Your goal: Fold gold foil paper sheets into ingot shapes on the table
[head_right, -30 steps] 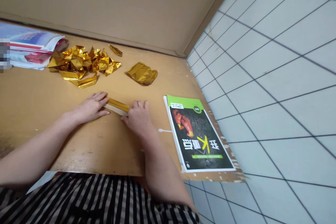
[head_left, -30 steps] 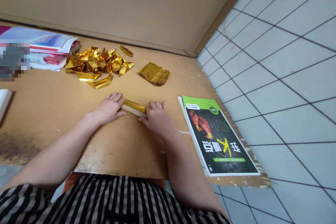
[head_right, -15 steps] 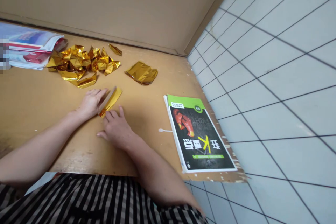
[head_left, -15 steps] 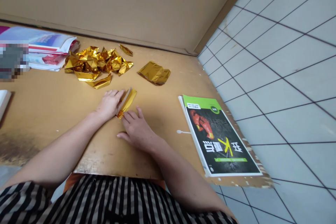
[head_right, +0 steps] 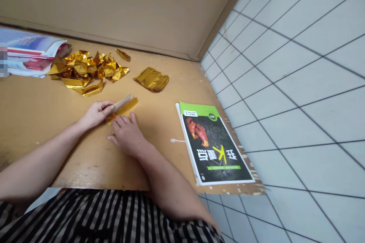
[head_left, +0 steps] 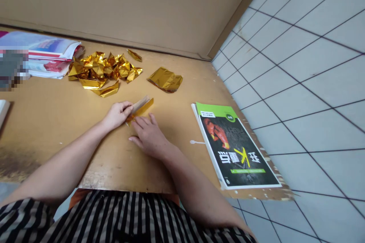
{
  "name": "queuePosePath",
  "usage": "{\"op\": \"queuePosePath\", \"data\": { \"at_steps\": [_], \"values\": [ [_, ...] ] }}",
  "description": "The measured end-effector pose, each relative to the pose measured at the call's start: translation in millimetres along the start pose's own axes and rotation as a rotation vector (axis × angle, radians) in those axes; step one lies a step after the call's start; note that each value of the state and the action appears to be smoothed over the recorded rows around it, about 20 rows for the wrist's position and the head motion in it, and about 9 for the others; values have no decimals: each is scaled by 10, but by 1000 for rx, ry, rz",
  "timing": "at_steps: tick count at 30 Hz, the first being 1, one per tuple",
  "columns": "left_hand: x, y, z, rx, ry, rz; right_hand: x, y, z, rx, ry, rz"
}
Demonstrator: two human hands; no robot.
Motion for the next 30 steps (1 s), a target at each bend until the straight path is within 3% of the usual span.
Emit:
{"op": "queuePosePath", "data": {
  "at_steps": [5,9,15,19,30],
  "values": [
    [67,30,11,-26,111,63,-342,-562,-157,196,-245,64],
    [116,2,-21,-24,203,73,-333,-928,-271,309,-293,200],
    [175,-19,-54,10,294,65,-120,-988,-245,332,-245,403],
    [191,0,-69,-5,323,88,-117,-1034,-224,349,-277,416],
    [169,50,-62,-29,317,132,-37,-1124,-223,388,-178,389]
  ]
}}
Point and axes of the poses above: each hand's wrist, its own z-axis towards the middle knuckle, its own x-axis out of the palm, y = z × x, the point moved 10 cm from there along z, towards the middle knuckle, and after that the axes turned 8 degrees about -x, right-handed, at the moved point
